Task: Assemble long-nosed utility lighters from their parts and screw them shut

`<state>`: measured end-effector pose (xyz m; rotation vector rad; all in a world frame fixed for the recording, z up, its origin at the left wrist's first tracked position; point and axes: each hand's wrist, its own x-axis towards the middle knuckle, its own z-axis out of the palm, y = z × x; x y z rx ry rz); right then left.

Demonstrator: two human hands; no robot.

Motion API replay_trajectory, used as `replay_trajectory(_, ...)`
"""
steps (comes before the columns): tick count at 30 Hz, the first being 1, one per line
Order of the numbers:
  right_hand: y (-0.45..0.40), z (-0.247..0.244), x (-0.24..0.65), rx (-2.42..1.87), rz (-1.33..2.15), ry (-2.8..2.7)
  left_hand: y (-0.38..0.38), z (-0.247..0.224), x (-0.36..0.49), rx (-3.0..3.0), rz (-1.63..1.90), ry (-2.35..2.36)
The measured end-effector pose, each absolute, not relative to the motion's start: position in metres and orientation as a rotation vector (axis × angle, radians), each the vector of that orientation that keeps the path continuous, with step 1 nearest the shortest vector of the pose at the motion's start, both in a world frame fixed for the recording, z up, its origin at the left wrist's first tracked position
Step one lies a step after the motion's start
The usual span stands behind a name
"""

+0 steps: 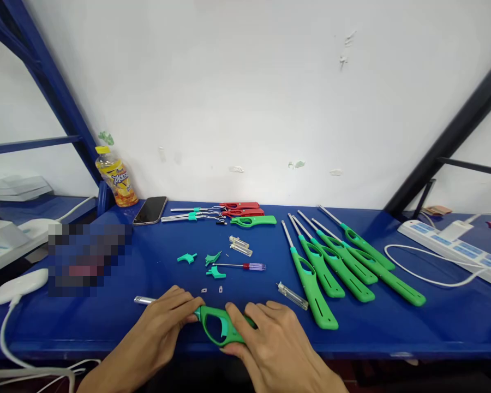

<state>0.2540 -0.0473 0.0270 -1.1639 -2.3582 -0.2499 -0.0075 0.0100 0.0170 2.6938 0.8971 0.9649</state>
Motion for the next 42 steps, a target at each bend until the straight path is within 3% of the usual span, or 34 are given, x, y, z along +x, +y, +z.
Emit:
replay_trajectory(17, -0.031, 0.037, 0.251, -1.324, 0.417, -2.256, 0.015, 0.007, -0.010, 2.915, 1.073, 0.864)
replay_trajectory(26, -0.031, 0.042, 0.253, -1.344, 0.558, -2.216, 0.014, 0.007, -0.007, 2.917, 1.079, 0.866)
replay_trajectory(33, -0.026, 0.034, 0.252, -1.358, 0.407, -2.177, 0.018, 0.007, -0.003, 2.862, 1.220, 0.911)
replay_trajectory(42, -0.028, 0.034, 0.272, -1.169, -0.130, -2.344, 0.011, 0.020, -0.005, 2.949, 1.218, 1.073)
